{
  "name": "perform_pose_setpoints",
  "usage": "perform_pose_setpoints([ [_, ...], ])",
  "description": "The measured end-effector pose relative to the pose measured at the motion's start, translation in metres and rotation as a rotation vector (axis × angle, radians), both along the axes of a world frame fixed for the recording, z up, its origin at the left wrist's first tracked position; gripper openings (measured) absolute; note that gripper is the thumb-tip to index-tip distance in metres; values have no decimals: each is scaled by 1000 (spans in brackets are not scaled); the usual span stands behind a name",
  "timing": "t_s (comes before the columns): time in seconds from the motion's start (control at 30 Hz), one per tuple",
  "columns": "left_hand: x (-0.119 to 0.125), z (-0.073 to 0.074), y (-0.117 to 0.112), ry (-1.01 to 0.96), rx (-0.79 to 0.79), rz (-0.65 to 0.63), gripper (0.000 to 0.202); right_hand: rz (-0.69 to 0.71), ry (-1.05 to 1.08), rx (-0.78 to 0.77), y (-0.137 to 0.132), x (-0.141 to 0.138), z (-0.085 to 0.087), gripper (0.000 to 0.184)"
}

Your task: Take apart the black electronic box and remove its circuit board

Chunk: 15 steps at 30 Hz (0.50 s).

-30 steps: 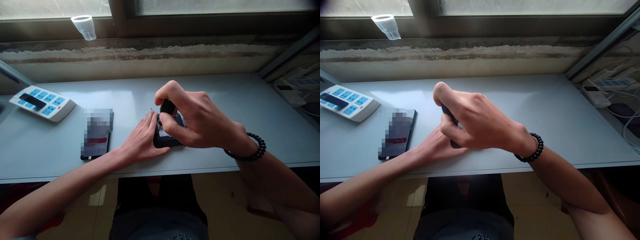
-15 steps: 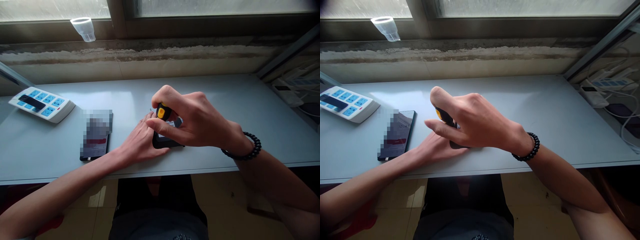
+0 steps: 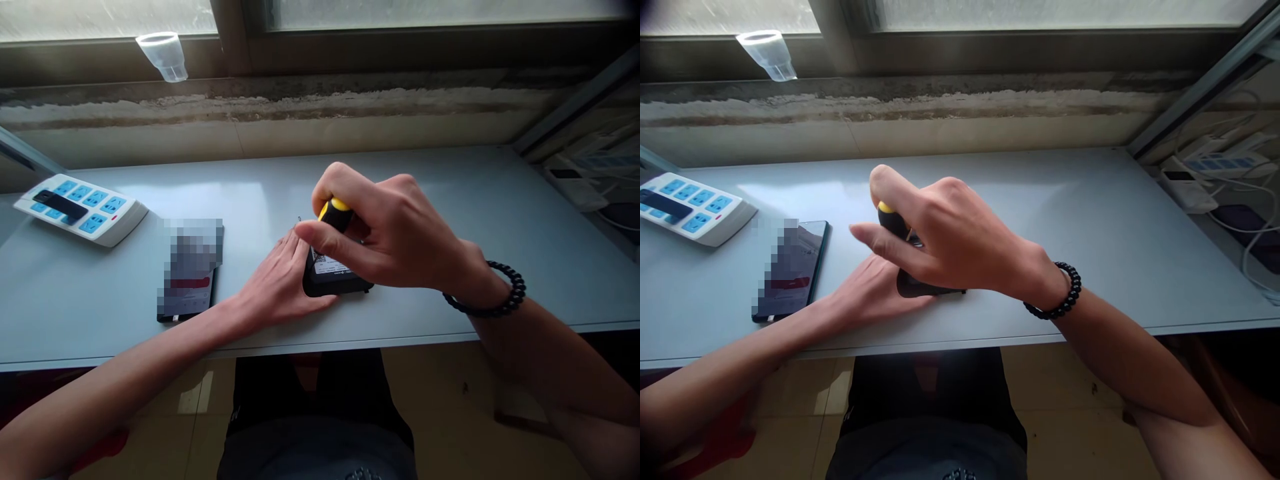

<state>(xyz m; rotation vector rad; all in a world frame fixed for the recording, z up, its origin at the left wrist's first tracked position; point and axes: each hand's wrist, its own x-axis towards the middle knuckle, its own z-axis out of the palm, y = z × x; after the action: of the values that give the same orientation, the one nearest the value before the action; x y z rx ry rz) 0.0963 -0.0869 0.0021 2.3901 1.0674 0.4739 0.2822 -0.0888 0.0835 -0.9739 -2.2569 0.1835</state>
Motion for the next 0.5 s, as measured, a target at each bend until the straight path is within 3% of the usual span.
perform_pose_setpoints([
  [0.17, 1, 2, 2, 67, -26, -17, 97, -59, 105, 18, -3, 4, 3, 9],
  [0.33, 1, 4, 1, 106, -58, 12, 109, -99, 319, 36, -2, 14, 9, 11],
  [0.5, -1, -3, 2, 147, -34, 13, 115, -78, 587, -129, 14, 28, 10, 11],
])
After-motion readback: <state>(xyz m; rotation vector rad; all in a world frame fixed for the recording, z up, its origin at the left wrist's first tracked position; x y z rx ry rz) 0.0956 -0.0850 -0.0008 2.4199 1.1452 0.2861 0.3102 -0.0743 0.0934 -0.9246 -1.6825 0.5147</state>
